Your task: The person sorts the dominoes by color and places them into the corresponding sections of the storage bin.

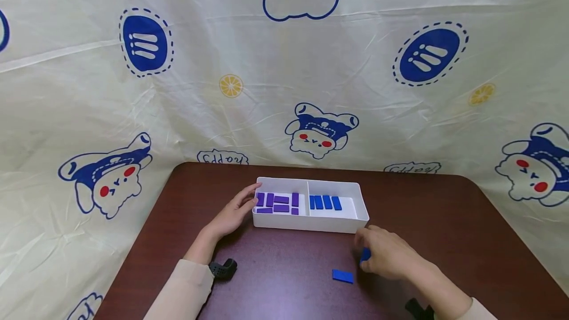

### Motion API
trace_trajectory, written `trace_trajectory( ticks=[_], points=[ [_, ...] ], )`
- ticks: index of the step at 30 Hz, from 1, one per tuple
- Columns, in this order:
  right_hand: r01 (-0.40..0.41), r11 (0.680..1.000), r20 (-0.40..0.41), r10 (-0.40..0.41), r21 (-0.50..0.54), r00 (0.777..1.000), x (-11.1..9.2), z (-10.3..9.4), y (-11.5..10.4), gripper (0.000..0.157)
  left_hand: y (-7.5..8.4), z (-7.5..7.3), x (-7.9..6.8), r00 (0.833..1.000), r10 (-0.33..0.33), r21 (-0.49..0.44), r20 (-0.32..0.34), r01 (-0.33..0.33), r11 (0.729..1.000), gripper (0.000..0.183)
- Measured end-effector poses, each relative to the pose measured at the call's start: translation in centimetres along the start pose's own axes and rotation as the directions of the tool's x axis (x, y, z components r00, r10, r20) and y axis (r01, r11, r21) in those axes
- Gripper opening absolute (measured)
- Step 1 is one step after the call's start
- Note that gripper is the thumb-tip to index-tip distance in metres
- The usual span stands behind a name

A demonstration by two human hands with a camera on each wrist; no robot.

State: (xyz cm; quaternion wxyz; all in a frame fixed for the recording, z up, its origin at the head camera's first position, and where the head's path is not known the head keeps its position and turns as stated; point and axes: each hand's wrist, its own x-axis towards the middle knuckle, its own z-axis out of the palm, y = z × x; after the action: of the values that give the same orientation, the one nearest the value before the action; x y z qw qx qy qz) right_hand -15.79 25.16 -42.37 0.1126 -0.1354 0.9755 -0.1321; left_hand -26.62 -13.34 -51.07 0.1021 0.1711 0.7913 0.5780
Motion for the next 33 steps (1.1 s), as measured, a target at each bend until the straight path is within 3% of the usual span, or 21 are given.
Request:
trace_trajectory(
  ticks=[12, 19, 26, 33],
  points=[
    [0.066, 0.998, -0.041, -0.067, -0.014, 0.997, 1.2, -3.5, -0.4, 0.043, 0.2, -0.1, 0.1, 1.000, -0.003, -0.001, -0.003, 0.003, 1.000, 0.051],
    [0.108, 0.991, -0.058, -0.113, -0.075, 0.992, 3.6, -5.4, -0.6, 0.042, -0.1, -0.3, -0.3, 0.999, -0.029, 0.020, -0.025, 0.029, 0.999, 0.050],
    [0.122, 0.984, -0.046, -0.129, -0.133, 0.991, 6.0, -6.0, 0.0, 0.038, -0.6, 0.0, -0.6, 0.999, -0.039, 0.006, -0.018, 0.039, 0.999, 0.050],
    [0.115, 0.987, -0.021, -0.118, -0.115, 0.993, 7.2, -6.5, 0.9, 0.030, -0.2, 0.2, -0.3, 1.000, -0.009, -0.003, -0.012, 0.009, 1.000, 0.050]
  ],
)
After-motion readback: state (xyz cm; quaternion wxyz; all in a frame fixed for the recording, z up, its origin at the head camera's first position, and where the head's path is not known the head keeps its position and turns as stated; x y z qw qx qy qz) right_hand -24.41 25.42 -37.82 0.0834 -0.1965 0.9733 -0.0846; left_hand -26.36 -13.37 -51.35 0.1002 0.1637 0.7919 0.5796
